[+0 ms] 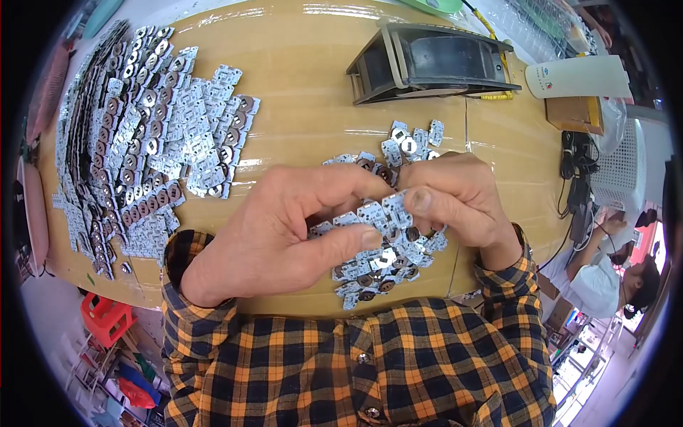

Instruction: Separating small metallic or plastic components from a pre-formed strip or sheet at a workbench.

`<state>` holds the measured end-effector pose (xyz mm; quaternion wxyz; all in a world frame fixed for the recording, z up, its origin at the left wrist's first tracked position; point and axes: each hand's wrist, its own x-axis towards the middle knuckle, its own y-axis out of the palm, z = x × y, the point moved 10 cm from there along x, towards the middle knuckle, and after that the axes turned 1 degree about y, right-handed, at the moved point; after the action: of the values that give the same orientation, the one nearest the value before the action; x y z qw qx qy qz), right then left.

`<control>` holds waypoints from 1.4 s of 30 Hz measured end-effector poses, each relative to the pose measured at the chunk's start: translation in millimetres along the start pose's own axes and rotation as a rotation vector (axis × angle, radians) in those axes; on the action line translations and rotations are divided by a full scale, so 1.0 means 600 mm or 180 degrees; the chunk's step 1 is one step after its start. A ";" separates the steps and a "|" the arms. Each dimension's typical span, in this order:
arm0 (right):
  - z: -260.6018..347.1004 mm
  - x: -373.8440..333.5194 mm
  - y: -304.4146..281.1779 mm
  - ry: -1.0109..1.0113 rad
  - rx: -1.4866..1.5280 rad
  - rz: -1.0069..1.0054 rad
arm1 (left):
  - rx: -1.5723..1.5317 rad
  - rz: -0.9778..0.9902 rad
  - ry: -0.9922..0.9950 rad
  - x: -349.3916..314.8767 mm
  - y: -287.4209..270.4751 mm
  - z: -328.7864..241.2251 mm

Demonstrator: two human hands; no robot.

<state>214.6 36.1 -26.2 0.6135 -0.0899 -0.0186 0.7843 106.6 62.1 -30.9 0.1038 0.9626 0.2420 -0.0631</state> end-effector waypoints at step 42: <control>-0.070 0.001 -0.001 0.0851 0.1223 -0.0741 | 0.2022 -0.1631 0.1451 -0.011 -0.035 -0.051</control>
<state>221.8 33.4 -67.2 0.7025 -0.0719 0.2017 0.6787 92.9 84.3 -3.5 -0.2707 0.8453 0.4573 0.0554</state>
